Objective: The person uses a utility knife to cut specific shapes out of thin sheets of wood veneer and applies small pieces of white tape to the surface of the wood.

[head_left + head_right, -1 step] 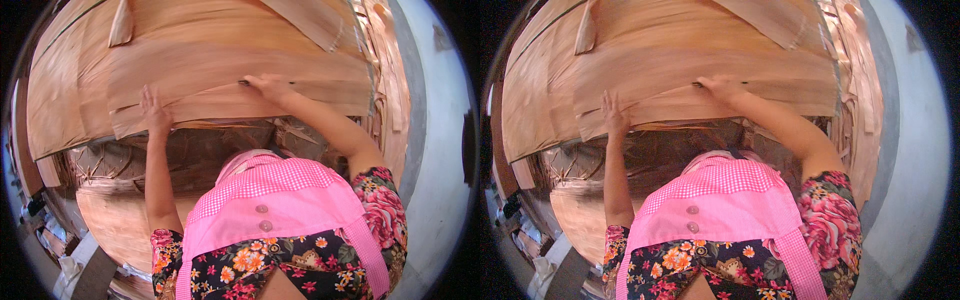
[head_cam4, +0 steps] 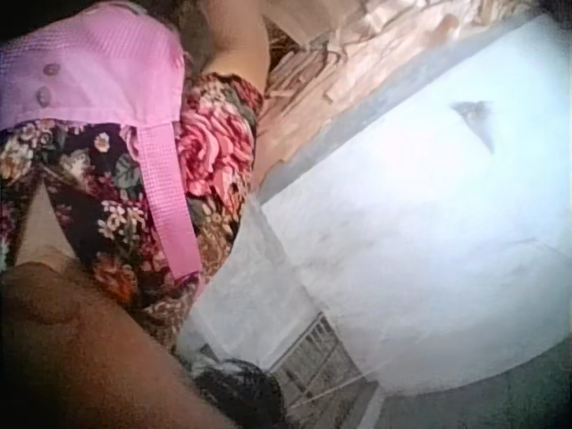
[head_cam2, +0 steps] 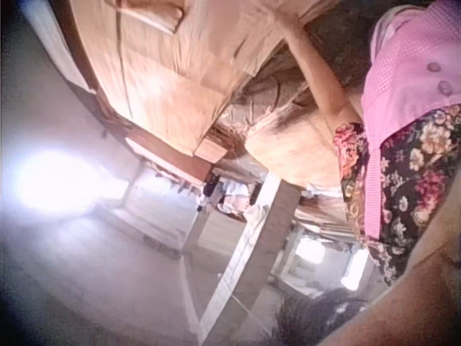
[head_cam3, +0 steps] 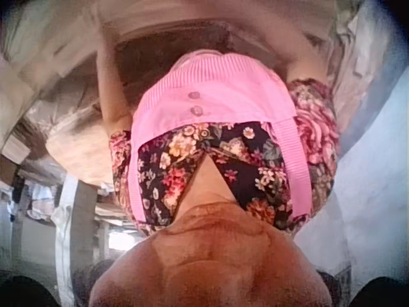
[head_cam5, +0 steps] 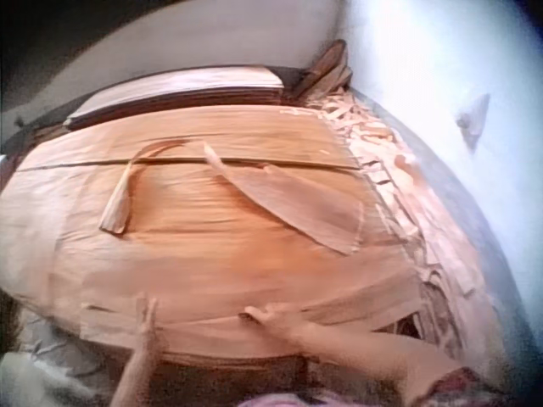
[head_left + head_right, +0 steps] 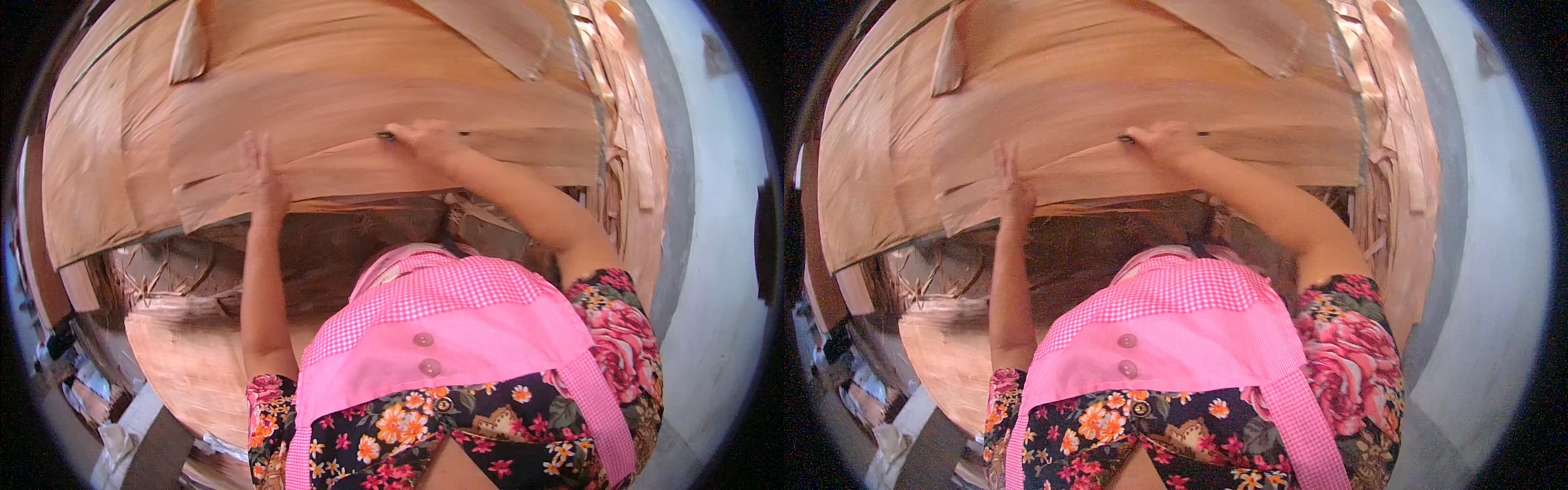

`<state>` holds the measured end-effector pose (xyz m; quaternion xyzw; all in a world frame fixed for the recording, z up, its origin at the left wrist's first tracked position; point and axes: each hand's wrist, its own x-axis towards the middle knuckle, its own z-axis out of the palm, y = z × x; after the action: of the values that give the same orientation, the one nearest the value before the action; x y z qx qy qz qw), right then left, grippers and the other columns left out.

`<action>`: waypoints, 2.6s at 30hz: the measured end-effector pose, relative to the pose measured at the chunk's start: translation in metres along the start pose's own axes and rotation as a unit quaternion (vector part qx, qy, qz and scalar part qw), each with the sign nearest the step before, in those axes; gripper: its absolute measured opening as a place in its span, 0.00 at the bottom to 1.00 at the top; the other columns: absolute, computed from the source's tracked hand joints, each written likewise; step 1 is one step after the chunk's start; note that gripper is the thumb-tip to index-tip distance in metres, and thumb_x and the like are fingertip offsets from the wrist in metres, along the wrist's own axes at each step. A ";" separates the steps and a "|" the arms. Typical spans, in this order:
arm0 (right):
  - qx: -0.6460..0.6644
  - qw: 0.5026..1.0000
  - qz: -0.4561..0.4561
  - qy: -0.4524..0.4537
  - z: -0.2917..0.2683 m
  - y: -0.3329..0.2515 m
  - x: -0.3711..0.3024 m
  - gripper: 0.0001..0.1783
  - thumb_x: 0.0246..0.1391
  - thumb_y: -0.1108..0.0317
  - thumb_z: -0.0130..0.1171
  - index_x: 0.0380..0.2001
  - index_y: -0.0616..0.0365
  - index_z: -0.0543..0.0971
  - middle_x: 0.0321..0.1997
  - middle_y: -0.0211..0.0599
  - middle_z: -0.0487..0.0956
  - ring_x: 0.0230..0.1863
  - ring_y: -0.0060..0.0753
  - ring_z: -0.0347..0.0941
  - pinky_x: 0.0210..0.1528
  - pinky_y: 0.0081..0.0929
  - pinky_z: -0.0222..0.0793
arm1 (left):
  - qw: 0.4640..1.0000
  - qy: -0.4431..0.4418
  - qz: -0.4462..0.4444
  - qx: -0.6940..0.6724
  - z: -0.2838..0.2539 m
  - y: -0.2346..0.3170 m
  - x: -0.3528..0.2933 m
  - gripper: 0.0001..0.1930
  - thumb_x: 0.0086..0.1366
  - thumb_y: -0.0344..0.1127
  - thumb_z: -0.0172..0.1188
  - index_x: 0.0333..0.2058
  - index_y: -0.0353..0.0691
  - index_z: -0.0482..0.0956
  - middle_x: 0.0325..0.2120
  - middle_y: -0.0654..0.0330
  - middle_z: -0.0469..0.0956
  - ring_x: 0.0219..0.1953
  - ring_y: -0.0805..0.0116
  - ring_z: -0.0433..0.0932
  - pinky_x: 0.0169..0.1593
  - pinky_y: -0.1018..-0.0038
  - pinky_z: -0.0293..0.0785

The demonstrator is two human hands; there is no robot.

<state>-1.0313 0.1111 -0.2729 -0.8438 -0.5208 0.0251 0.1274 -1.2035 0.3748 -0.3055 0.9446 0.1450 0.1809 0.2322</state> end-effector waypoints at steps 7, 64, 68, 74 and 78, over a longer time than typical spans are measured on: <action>0.015 0.999 -0.016 0.048 0.005 0.045 -0.032 0.12 0.48 0.62 0.46 0.38 0.43 0.71 0.20 0.40 0.74 0.22 0.42 0.73 0.21 0.38 0.69 | 0.984 -0.010 -0.066 0.165 0.110 0.113 0.012 0.29 0.59 0.41 0.44 0.59 0.47 0.51 0.61 0.60 0.45 0.63 0.60 0.41 0.60 0.52 0.34; 0.158 0.973 -0.022 0.169 -0.063 0.128 0.081 0.21 0.38 0.75 0.51 0.40 0.47 0.75 0.31 0.39 0.76 0.31 0.41 0.72 0.30 0.34 0.67 | 0.990 0.011 -0.136 0.025 0.109 0.174 0.037 0.28 0.54 0.43 0.50 0.54 0.41 0.59 0.59 0.52 0.50 0.62 0.52 0.44 0.60 0.52 0.37; -0.025 0.995 0.025 0.088 -0.045 0.166 0.093 0.12 0.40 0.70 0.53 0.33 0.49 0.75 0.30 0.39 0.76 0.33 0.42 0.73 0.32 0.37 0.68 | 0.994 -0.084 -0.067 0.028 0.091 0.186 0.049 0.28 0.54 0.44 0.51 0.54 0.45 0.59 0.59 0.52 0.49 0.62 0.53 0.43 0.60 0.51 0.37; 0.030 0.990 0.124 0.065 -0.058 0.159 0.114 0.07 0.45 0.66 0.49 0.27 0.53 0.74 0.29 0.41 0.76 0.33 0.45 0.72 0.34 0.37 0.67 | 0.978 -0.071 0.191 0.032 0.084 0.168 0.058 0.25 0.54 0.41 0.50 0.52 0.48 0.63 0.58 0.54 0.51 0.61 0.55 0.48 0.59 0.50 0.35; 0.190 0.959 0.059 0.201 -0.072 0.157 0.144 0.13 0.43 0.67 0.52 0.36 0.53 0.74 0.33 0.45 0.76 0.36 0.45 0.72 0.36 0.37 0.67 | 0.956 -0.100 0.271 0.057 0.080 0.155 0.061 0.21 0.53 0.40 0.48 0.48 0.51 0.67 0.57 0.57 0.56 0.59 0.55 0.53 0.59 0.48 0.36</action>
<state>-0.8161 0.1584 -0.2282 -0.8209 -0.4193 -0.0393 0.3858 -1.0869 0.2339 -0.2789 0.9734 -0.1304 0.1332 0.1331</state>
